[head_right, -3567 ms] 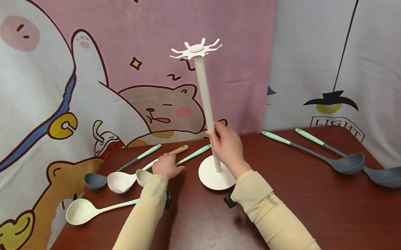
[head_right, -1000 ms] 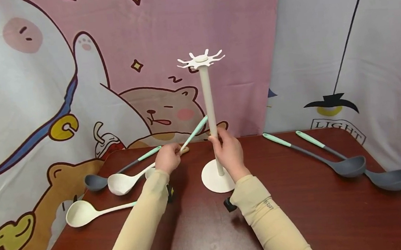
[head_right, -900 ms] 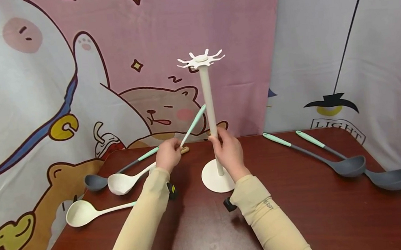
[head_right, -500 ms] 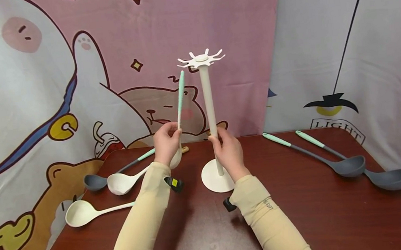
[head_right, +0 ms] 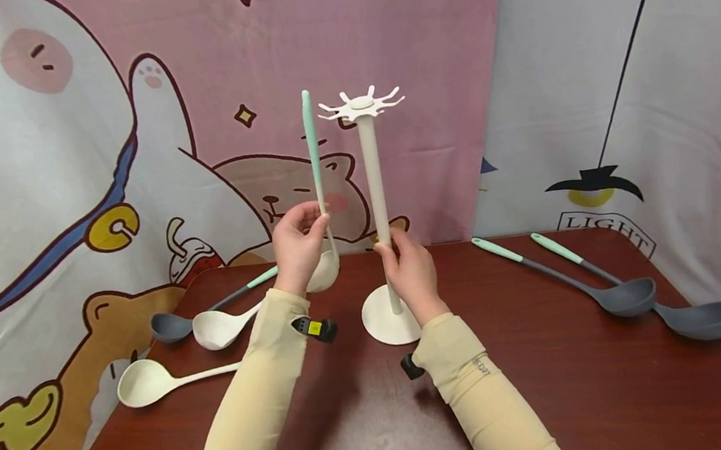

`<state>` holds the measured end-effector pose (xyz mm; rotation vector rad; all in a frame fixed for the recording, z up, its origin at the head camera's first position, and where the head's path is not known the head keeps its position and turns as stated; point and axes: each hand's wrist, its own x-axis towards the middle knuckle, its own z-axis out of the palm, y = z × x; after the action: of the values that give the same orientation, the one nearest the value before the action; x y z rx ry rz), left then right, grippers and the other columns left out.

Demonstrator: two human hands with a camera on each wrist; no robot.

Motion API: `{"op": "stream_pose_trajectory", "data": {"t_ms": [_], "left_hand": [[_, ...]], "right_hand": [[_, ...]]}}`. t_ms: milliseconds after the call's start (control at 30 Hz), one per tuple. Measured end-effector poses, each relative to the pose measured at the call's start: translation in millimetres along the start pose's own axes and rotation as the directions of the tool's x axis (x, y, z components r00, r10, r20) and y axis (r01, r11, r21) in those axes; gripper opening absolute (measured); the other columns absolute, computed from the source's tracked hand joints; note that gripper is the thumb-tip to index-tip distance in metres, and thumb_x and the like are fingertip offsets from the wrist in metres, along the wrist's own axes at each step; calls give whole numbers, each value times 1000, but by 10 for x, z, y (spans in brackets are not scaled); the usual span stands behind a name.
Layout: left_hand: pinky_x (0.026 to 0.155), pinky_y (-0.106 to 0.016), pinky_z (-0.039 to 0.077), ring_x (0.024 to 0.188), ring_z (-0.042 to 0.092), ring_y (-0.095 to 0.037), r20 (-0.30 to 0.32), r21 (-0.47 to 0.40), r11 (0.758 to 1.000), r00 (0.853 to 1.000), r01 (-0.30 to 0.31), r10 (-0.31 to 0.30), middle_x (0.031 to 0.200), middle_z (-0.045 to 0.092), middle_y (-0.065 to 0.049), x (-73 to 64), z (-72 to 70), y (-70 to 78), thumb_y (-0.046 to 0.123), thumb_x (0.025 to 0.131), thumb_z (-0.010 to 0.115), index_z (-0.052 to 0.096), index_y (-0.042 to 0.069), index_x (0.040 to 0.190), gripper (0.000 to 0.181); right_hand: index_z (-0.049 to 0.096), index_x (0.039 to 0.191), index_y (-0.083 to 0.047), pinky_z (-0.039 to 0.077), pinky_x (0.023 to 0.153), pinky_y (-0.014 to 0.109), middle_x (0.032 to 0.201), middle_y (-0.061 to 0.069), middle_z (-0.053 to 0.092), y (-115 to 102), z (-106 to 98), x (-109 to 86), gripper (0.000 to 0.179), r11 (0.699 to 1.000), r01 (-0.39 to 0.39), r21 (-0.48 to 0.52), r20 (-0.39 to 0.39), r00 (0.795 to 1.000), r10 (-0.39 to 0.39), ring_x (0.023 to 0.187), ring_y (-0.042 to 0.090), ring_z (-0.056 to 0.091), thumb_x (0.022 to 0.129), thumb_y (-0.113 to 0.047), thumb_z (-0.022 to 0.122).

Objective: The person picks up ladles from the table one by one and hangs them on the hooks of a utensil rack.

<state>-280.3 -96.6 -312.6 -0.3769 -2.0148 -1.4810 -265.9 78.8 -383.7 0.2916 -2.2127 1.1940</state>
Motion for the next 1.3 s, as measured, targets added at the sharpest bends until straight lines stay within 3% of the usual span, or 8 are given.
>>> {"op": "stream_pose_trajectory", "data": {"t_ms": [267,1300], "left_hand": [[71,-28,51,82,64,-21,13,-26,1000,1000,-17,17,90,69,-10,-26,46,21,3,91,70,73,-1,103,13],[72,-28,52,82,65,-20,38,-59,998,999,11,-9,90,70,-11,-125,209,27,3,91,70,73,-1,104,13]], "right_hand": [[65,109,-8,51,70,45,92,11,69,12,0,12,23,1000,-11,7,6,1000,11,76,29,62,96,-26,67],[65,109,-7,52,68,45,90,11,69,13,0,7,24,1000,4,11,9,1000,-4,74,29,63,96,-27,66]]}}
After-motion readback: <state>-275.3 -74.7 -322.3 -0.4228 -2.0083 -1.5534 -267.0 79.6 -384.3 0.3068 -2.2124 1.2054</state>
